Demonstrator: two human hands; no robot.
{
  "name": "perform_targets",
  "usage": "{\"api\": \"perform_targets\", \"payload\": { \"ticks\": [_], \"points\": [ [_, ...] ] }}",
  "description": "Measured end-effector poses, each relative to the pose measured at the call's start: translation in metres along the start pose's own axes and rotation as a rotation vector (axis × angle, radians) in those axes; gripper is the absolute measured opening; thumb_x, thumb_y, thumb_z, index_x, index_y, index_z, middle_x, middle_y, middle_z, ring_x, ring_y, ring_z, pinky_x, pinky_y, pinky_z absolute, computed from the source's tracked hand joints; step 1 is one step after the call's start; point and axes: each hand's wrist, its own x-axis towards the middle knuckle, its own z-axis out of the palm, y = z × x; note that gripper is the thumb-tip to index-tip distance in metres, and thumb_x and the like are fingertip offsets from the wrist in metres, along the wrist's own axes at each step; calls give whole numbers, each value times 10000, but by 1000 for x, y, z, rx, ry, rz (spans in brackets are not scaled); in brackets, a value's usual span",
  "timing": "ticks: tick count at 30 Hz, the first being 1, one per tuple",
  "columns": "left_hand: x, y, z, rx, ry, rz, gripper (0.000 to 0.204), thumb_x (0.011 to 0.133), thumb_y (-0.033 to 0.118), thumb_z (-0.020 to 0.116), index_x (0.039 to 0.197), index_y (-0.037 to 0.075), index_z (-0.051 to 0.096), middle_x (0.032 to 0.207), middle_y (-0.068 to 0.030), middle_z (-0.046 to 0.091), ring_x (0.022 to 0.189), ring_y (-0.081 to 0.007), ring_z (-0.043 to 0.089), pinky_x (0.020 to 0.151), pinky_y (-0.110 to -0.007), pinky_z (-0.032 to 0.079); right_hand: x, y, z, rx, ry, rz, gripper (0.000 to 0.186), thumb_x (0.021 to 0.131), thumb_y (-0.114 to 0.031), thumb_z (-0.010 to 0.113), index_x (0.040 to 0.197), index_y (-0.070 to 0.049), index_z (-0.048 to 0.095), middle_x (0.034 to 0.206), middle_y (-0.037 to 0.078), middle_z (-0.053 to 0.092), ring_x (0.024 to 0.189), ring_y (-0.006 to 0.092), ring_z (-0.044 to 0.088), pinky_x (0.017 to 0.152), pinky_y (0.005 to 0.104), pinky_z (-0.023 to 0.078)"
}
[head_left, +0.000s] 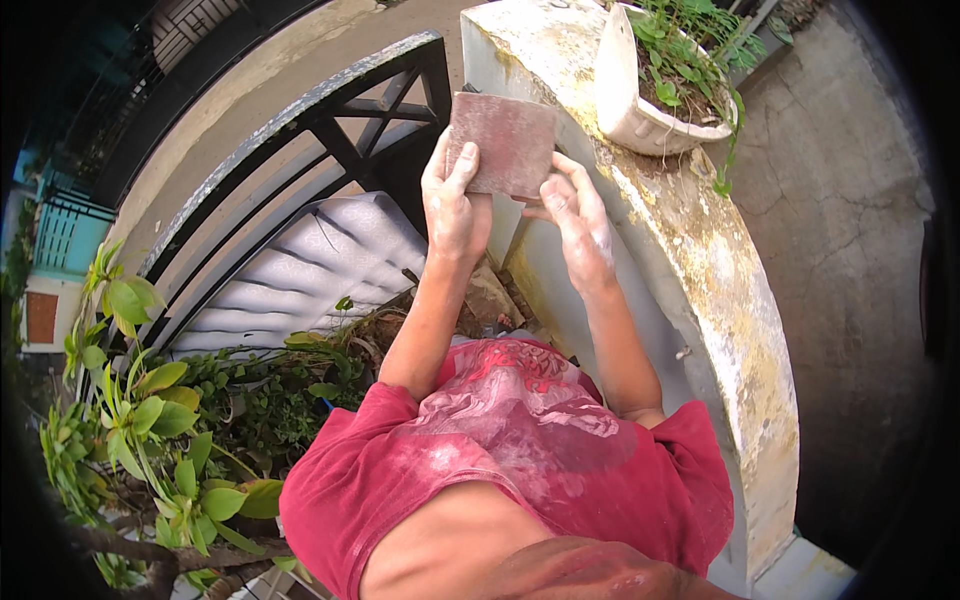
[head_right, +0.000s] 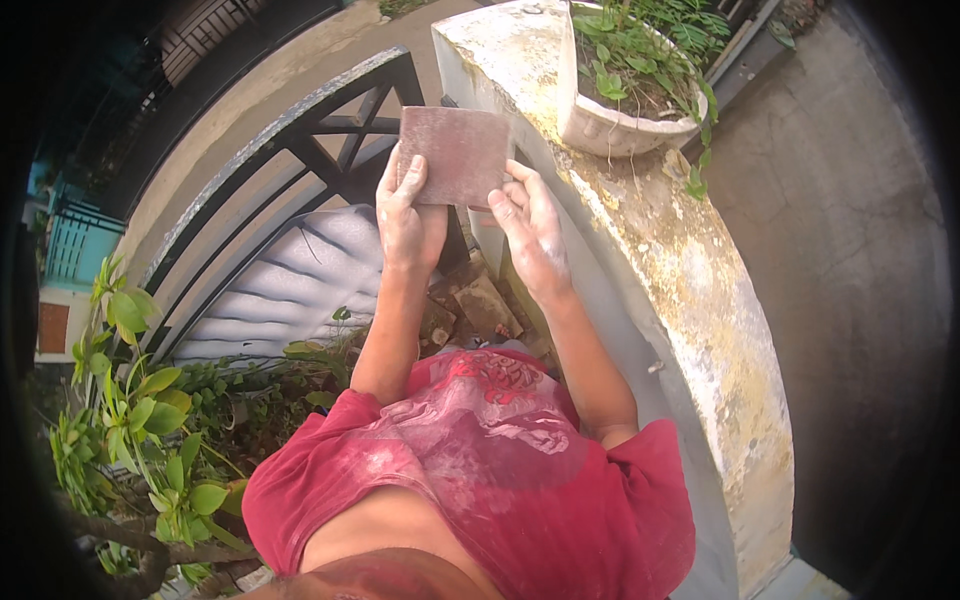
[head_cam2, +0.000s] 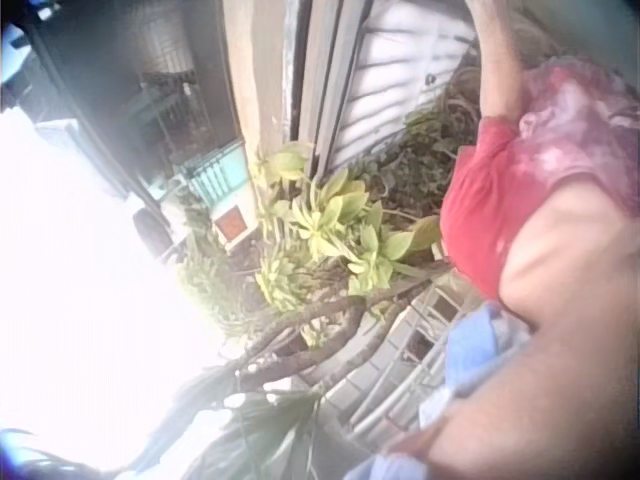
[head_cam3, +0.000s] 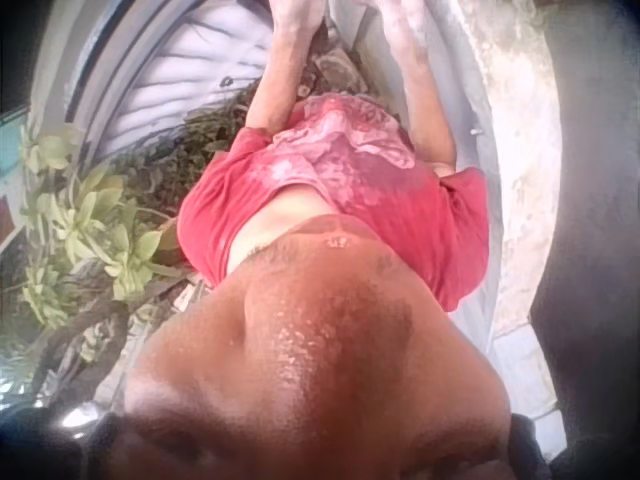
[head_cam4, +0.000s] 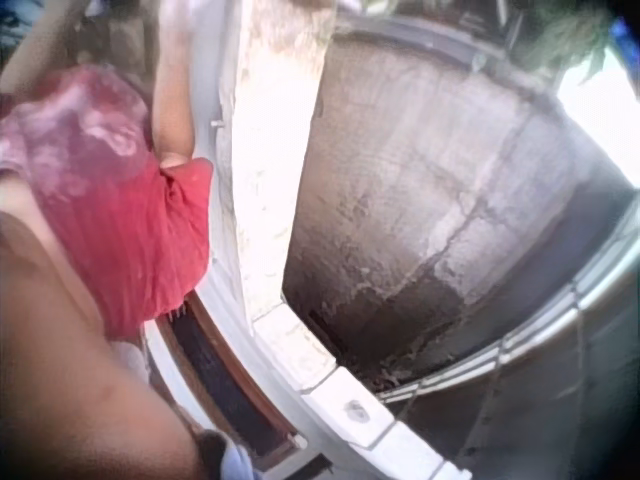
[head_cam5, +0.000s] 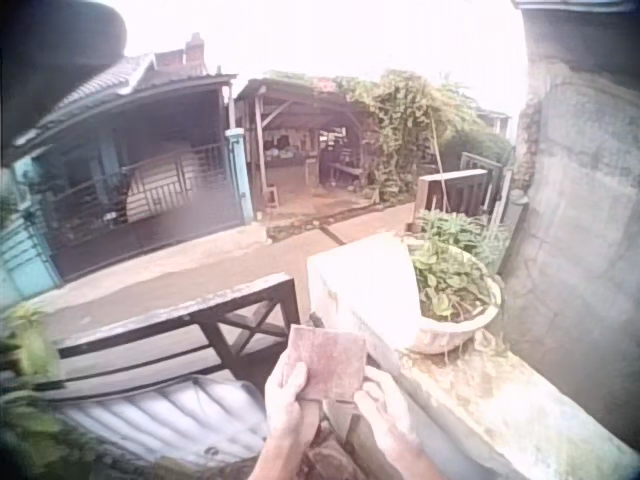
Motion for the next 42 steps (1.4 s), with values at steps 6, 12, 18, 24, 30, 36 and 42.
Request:
{"api": "perform_targets", "payload": {
  "ticks": [6,12,18,24,30,36,42],
  "points": [
    [39,-17,-1,318,130,446,489,1056,-8,481,1539,-25,404,1517,-159,503,1389,-237,501,1177,-377,388,-7,-22,-13,-411,-154,-207,403,1030,-103,588,1419,-6,550,1417,172,580,1244,291,615,1041,398,502],
    [35,-127,6,674,-211,296,772,1097,304,473,1654,30,14,1736,-159,-52,1599,-285,-59,1282,-408,6,-8,-50,-42,-616,-288,-379,419,1012,-67,582,1423,13,555,1388,170,609,1270,278,610,1071,401,478],
    [28,-155,0,712,-117,301,841,1081,442,466,1649,36,-2,1714,-222,-96,1591,-340,-97,1275,-481,-24,-11,-55,-49,-697,-330,-463,406,1006,-89,593,1393,36,581,1422,199,596,1329,314,570,1062,413,489],
    [87,-133,5,700,-49,296,824,1099,476,374,1640,4,-30,1711,-242,-88,1588,-374,-100,1272,-503,-17,-10,-54,-44,-731,-284,-435,383,980,-53,612,1357,11,617,1378,199,617,1299,342,596,1092,416,462],
    [28,-159,1,909,-200,450,805,1095,502,323,1643,-10,29,1713,-253,-35,1592,-399,-39,1274,-505,-18,2,-47,-36,-770,-286,-536,346,992,-74,593,1313,48,640,1325,235,650,1254,357,624,1073,431,477],
    [168,-115,-6,922,-19,517,823,1084,528,298,1641,-17,30,1709,-267,-10,1585,-428,-51,1276,-528,-6,32,-53,-5,-767,-285,-659,313,932,20,614,1234,51,692,1259,229,684,1151,367,681,992,430,536],
    [114,-146,-32,914,-176,520,806,1098,508,268,1630,-44,19,1708,-267,-43,1588,-412,-42,1279,-499,-16,79,-45,6,-912,-123,-776,318,915,52,597,1216,63,696,1224,234,690,1163,388,669,1013,449,524]
  ]
}}
